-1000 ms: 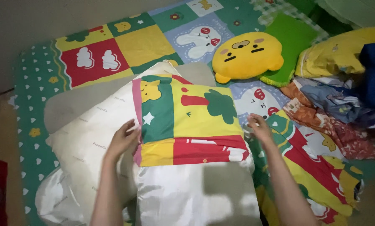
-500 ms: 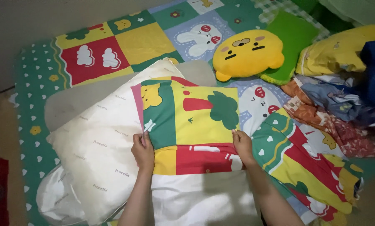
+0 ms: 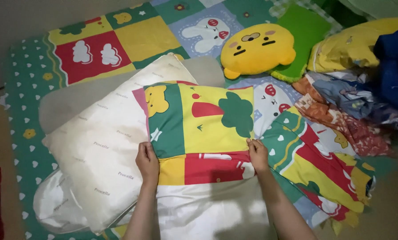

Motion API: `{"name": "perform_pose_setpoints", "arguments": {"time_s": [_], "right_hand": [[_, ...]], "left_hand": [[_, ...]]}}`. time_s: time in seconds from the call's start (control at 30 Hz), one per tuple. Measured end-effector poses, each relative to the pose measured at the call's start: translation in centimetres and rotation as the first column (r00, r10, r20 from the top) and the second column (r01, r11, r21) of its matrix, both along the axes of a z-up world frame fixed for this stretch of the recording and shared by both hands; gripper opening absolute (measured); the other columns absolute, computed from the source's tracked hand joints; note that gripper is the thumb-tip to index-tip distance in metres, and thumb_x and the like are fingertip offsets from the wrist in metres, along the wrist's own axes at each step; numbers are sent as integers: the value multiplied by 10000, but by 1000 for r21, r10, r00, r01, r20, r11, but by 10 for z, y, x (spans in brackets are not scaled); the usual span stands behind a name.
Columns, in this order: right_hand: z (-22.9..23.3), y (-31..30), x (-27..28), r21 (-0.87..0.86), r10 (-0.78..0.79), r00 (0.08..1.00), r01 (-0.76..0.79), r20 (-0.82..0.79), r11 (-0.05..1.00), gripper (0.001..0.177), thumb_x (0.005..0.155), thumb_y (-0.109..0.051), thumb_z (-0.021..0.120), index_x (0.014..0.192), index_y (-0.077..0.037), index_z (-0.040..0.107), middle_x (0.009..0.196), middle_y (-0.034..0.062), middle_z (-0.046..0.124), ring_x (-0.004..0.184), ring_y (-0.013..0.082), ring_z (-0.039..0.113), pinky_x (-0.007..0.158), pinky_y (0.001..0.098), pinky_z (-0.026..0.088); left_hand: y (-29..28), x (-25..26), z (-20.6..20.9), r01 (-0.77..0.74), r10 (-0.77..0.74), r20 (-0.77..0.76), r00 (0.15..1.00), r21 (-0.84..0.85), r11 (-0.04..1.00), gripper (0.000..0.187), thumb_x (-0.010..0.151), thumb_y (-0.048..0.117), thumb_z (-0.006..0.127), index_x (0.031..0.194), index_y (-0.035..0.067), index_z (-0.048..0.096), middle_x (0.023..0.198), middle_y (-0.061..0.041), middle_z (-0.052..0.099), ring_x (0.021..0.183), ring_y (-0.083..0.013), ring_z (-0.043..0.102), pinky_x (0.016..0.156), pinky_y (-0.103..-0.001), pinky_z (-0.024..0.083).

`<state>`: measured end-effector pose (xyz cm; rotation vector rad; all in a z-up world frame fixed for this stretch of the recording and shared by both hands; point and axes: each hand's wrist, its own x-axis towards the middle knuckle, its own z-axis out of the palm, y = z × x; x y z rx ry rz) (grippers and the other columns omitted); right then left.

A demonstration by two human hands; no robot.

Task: Putting a pillowcase onto a pillow on a bed.

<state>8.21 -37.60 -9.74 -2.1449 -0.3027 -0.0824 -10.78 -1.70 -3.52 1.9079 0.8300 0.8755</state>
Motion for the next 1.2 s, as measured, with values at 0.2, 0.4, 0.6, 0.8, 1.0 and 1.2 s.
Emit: {"name": "perform_pose_setpoints", "arguments": {"time_s": [0.2,0.4,0.6,0.8,1.0,1.2], "right_hand": [[-10,-16,-18,-12,24,1000,-24,-10,1000,319,1021,-253,612,873,28,648,769,109,580,664,225,537,654,350,453],[-22,-31,-41,27,-22,1000,22,-19,999,354,1018,-238,632,810,47,605,718,113,498,625,210,454,610,360,398],[-35,-33,-40,46,-58,994,63,-93,997,350,1047,-228,639,840,50,591,749,125,512,685,211,474,662,334,429],[-65,-43,-33,122,-17,1000,18,-9,992,201,987,-159,631,923,26,677,858,96,608,788,187,598,733,321,486],[-71,-47,16,172,-25,998,14,64,985,183,956,-158,659,1027,9,682,1134,103,632,1011,211,614,898,322,489],[-52,-12,76,361,-158,920,293,-359,885,623,1014,-455,607,1465,-39,505,1269,215,599,1127,293,571,1013,377,463]], "left_hand": [[-8,-37,-8,113,-111,-22,994,137,984,190,1065,132,511,983,-14,601,948,-174,595,850,-335,593,768,-396,476],[-14,-49,-8,134,-129,-43,991,148,980,177,1055,115,519,967,-24,588,951,-178,577,860,-363,587,766,-415,470],[-18,-48,-3,123,-122,-16,992,111,986,157,1053,93,519,963,-19,582,946,-161,574,851,-339,585,765,-405,474],[-15,-59,-6,152,-161,37,986,174,973,127,1030,81,561,964,-25,586,1008,-153,565,904,-306,584,815,-371,483],[7,-40,11,141,-142,9,990,92,986,161,993,141,641,923,-3,623,1126,-142,595,954,-286,599,821,-373,502],[74,20,-9,91,-92,-6,996,-123,988,411,1018,337,642,1236,-2,560,1221,-156,612,1056,-248,634,927,-358,514]]}}
